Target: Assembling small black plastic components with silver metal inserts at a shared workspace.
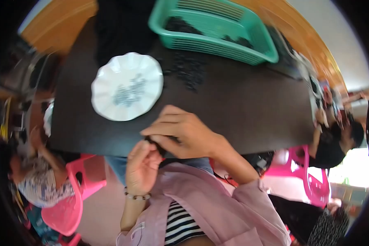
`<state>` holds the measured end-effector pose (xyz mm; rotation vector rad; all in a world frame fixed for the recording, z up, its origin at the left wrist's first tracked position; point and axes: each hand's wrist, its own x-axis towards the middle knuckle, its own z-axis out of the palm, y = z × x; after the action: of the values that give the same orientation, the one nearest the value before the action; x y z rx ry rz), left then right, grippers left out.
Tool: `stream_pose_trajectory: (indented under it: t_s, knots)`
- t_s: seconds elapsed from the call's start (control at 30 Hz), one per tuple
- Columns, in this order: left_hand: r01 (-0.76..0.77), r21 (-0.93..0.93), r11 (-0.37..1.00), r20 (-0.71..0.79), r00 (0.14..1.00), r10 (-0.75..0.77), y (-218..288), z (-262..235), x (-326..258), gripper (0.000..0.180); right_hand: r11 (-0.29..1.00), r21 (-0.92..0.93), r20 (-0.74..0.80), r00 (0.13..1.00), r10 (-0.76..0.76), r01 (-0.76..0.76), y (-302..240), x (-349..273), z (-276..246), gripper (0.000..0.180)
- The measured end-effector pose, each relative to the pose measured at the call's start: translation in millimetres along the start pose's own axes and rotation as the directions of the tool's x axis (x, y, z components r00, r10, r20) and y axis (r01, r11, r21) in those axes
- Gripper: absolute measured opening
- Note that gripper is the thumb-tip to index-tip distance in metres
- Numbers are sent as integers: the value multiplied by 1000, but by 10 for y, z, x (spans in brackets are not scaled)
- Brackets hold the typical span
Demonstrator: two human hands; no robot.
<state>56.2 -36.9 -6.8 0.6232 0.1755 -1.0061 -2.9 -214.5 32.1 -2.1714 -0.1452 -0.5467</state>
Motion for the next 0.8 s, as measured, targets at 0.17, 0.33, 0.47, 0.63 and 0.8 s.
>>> stream_pose_trajectory:
  t_s: [0.17,0.33,0.47,0.63,0.8]
  knots:
    - [-76,56,995,42,996,74,105,-18,-98,25,994,-105,104,994,32,-21,62,202,-136,19]
    - [-118,83,990,75,991,112,161,-85,-153,24,977,-205,124,988,92,-65,286,554,-225,15]
    - [-128,98,987,62,991,122,152,-150,-145,24,940,-340,126,989,81,-34,520,849,-237,14]
    - [-107,66,992,76,992,102,144,-184,-154,24,919,-394,145,986,77,-14,656,1137,-96,13]
    - [-109,67,992,66,992,104,151,-194,-168,25,888,-460,201,975,96,7,698,1306,86,11]
